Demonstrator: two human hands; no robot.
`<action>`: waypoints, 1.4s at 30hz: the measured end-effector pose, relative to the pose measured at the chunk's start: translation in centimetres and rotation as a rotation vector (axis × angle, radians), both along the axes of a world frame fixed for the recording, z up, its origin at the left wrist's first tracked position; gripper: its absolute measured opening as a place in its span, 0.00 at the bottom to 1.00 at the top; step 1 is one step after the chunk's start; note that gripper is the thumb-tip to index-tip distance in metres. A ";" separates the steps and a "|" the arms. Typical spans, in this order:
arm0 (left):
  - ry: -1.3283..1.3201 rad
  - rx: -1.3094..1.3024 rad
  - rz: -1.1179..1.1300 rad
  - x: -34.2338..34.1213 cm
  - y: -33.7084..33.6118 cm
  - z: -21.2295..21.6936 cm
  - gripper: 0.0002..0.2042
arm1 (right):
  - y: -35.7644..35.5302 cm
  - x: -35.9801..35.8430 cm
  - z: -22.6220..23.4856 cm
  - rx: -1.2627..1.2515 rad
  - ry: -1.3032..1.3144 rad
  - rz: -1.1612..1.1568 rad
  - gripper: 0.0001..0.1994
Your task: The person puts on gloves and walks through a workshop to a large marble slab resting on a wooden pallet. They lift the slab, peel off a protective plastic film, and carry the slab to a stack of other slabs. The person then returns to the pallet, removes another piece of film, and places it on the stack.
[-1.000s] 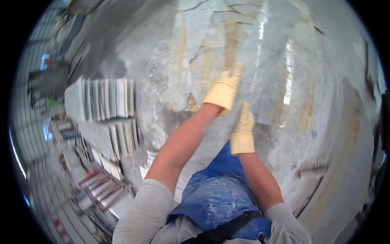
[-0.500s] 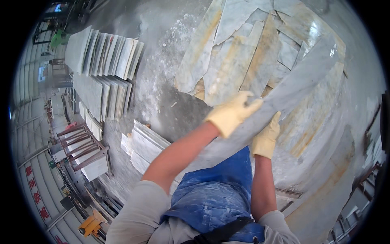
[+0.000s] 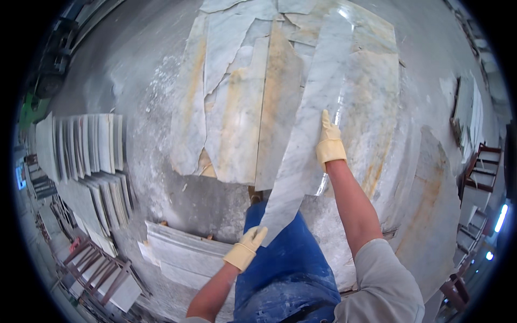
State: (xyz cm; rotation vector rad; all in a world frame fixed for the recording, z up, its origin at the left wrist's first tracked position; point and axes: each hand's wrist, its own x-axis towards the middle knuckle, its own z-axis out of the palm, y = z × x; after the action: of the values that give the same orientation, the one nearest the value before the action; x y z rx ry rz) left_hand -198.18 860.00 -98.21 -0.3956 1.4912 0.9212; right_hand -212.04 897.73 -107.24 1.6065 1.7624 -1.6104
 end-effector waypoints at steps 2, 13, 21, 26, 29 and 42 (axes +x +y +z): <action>-0.053 -0.075 0.046 -0.6 3.9 -3.6 0.29 | 2.3 -1.9 -3.3 0.032 -0.073 0.053 0.35; -0.254 -0.087 0.266 -1.2 15.6 -22.8 0.30 | 13.6 -2.4 -28.4 0.296 0.018 0.289 0.43; -0.193 -0.039 0.410 1.3 20.7 -34.3 0.26 | 19.3 -4.0 -36.8 0.279 -0.040 0.461 0.28; -0.117 -0.065 0.257 0.5 22.9 -34.5 0.30 | 20.5 -6.7 -31.8 0.138 -0.161 0.393 0.33; -0.089 -0.032 0.155 0.2 23.6 -34.2 0.33 | 21.7 -4.2 -30.4 0.317 -0.157 0.623 0.27; -0.274 0.108 0.635 9.1 19.3 -46.3 0.33 | 12.5 16.4 -27.5 0.068 -0.343 0.269 0.25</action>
State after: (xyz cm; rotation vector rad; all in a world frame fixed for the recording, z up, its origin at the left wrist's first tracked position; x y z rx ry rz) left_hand -189.07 879.33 -144.50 -0.9085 1.0653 1.3733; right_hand -195.59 910.21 -134.75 1.4905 1.7699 -1.0928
